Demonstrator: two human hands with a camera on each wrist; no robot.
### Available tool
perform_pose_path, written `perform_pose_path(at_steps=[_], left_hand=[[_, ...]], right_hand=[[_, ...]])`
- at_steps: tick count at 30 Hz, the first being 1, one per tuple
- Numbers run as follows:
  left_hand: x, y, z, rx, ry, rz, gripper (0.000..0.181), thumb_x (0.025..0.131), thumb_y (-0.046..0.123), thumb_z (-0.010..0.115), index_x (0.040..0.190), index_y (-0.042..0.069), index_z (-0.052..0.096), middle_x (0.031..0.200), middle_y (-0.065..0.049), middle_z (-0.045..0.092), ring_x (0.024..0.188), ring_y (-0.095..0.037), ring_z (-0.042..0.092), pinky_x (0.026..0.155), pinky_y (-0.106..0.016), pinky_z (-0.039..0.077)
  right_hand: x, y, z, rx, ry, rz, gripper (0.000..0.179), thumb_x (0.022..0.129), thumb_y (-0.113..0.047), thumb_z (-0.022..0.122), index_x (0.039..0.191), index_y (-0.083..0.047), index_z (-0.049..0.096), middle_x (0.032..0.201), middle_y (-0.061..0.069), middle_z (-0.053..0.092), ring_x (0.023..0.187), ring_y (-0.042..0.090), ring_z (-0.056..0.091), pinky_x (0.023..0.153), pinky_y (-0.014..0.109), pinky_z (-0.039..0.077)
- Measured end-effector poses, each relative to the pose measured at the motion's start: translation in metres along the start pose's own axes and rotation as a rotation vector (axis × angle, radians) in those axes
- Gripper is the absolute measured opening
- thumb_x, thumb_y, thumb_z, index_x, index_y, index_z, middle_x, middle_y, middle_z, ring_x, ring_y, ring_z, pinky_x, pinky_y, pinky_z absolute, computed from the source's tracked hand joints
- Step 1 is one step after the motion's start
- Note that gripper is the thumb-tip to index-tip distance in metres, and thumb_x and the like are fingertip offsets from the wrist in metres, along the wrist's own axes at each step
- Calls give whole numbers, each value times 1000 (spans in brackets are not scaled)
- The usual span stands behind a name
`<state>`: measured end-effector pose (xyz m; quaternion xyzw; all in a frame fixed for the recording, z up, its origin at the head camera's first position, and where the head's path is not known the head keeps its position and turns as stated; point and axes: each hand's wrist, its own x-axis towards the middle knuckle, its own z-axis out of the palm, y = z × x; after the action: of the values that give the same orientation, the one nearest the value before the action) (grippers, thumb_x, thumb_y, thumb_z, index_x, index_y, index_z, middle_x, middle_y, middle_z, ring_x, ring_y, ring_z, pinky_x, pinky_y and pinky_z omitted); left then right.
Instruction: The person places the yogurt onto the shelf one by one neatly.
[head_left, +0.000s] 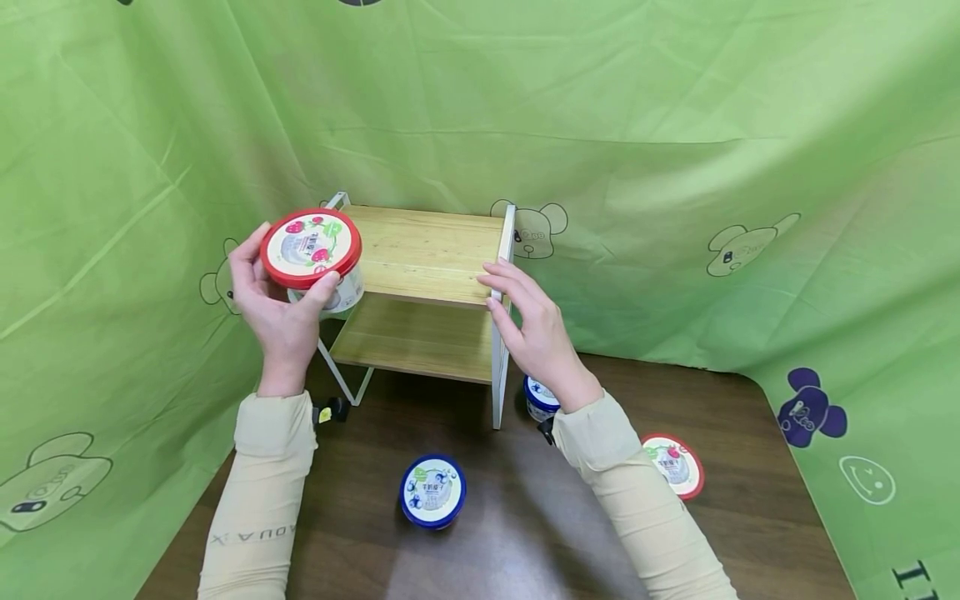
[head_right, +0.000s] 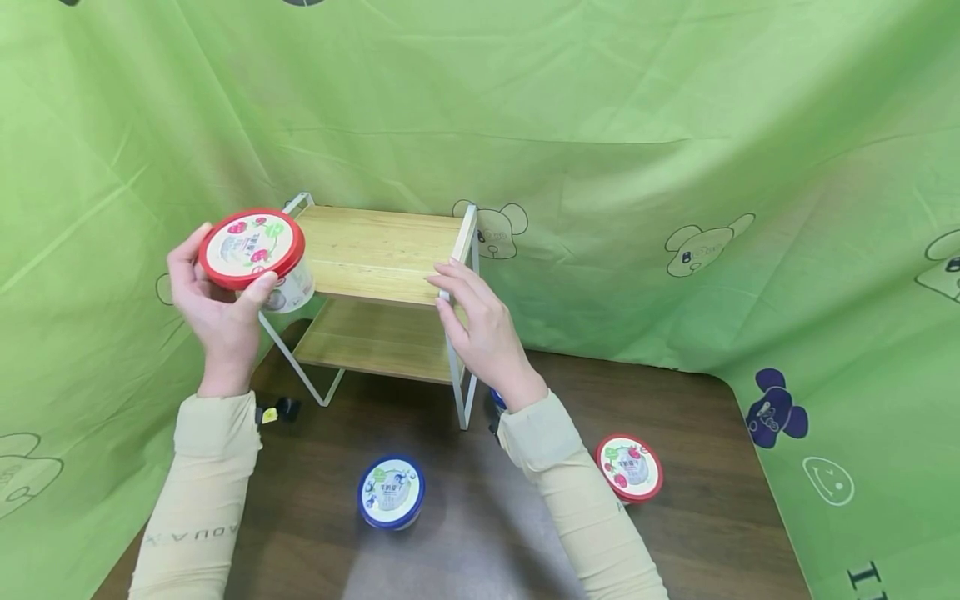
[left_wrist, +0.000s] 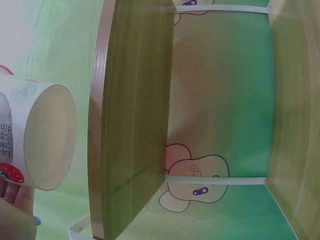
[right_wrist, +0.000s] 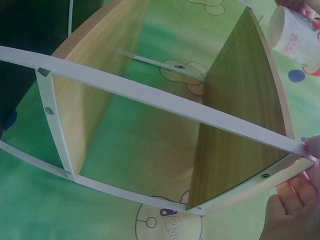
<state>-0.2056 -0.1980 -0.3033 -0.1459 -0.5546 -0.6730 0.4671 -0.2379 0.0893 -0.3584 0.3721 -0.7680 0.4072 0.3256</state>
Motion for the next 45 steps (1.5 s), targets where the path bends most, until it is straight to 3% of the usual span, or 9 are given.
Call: perform_pose_path(at_steps=[12, 24, 32, 45], left_hand=[[8, -10, -2, 31, 3, -80, 74, 66, 3, 82, 133, -2, 50, 125, -19, 64, 115, -32, 57, 97, -32, 50], [20, -8, 3, 54, -13, -99, 75, 69, 3, 83, 135, -1, 49, 126, -18, 63, 115, -32, 56, 97, -33, 48], [33, -41, -8, 103, -22, -121, 79, 69, 1, 86, 138, 4, 48, 129, -13, 64, 117, -30, 56, 100, -34, 47], [43, -49, -7, 95, -58, -178, 79, 70, -3, 85, 139, 6, 47, 130, -13, 63, 117, -28, 56, 102, -33, 46]], right_hand=[[1, -2, 0, 6, -7, 12, 27, 102, -6, 60, 128, -2, 66, 142, 11, 58, 141, 26, 43, 116, 40, 34], [2, -3, 0, 8, 4, 5, 27, 101, -5, 61, 127, -1, 67, 140, 13, 59, 141, 26, 43, 117, 40, 34], [1, -3, 1, 9, -2, 14, 27, 101, -5, 61, 127, -1, 66, 141, 13, 58, 141, 27, 44, 116, 40, 34], [0, -3, 0, 10, -7, 23, 27, 102, -6, 60, 128, -1, 66, 142, 12, 58, 141, 26, 43, 117, 40, 34]])
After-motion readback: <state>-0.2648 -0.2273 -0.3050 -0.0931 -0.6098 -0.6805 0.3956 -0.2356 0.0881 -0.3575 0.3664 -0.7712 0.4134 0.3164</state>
